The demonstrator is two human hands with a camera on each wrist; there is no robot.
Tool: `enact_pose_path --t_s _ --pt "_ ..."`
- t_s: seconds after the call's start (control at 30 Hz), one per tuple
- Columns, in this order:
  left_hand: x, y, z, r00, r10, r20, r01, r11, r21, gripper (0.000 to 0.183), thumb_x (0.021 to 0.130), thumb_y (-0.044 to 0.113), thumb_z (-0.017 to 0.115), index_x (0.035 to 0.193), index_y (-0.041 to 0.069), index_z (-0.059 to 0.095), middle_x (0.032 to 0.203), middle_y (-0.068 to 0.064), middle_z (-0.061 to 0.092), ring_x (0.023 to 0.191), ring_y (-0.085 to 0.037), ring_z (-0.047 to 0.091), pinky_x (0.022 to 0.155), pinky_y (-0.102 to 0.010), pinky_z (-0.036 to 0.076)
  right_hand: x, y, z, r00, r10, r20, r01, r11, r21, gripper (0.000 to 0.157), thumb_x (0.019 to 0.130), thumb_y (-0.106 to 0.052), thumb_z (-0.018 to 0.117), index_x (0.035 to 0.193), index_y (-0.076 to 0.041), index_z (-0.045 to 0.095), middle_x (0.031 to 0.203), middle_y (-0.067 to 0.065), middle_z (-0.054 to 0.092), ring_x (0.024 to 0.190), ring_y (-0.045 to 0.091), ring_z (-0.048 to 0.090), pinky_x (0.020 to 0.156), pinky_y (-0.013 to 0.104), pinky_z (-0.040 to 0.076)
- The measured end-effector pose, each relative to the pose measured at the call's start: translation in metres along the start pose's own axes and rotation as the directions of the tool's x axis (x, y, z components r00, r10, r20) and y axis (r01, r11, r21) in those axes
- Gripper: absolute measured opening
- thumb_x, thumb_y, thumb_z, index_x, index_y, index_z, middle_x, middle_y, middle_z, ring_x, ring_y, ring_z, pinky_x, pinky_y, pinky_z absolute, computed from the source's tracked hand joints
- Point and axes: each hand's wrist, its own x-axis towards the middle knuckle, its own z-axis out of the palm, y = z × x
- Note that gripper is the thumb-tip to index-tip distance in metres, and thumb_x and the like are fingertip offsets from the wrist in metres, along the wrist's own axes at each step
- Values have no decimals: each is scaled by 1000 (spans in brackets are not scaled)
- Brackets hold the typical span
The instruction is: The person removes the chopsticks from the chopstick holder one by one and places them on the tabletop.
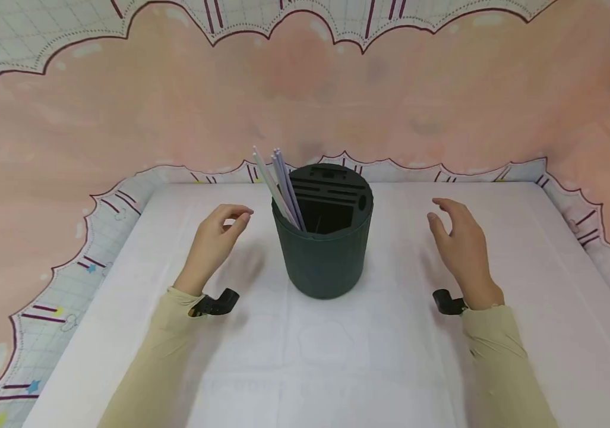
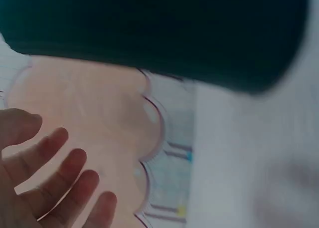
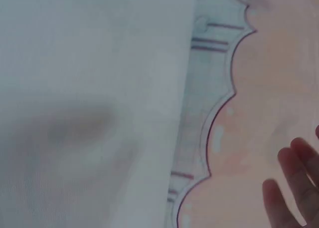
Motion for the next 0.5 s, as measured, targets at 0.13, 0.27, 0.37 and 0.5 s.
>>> enact_pose_path --t_s 0.13,0.27,0.37,0.5 --pt "-6 24 -1 998 20 -65 -33 975 -218 28 89 42 49 103 22 61 101 11 58 94 -6 53 77 -28 46 -5 -16 15 994 -3 -111 24 982 186 36 94 -30 44 124 -12 52 118 9 55 107 24 50 88 41 40" --pt "-13 45 -4 998 29 -57 -48 929 -368 27 90 39 50 105 20 60 101 8 59 93 -8 54 79 -29 47 -10 -34 28 992 2 -123 38 944 328 33 94 -30 44 125 -20 51 118 0 56 106 11 51 88 22 40" --pt "-17 57 -4 998 45 -40 -57 904 -423 28 90 36 51 109 17 58 104 5 58 95 -10 55 80 -30 47 -15 -50 32 992 -33 -120 84 886 455 34 95 -24 43 129 -22 46 124 -1 52 110 12 50 89 20 39" --pt "-21 69 -3 997 66 -42 -78 909 -410 30 90 34 52 114 16 56 109 6 56 99 -9 52 81 -30 46 -23 -78 31 983 -113 -143 177 777 604 39 94 -10 42 133 -13 41 131 6 45 117 22 44 93 25 38"
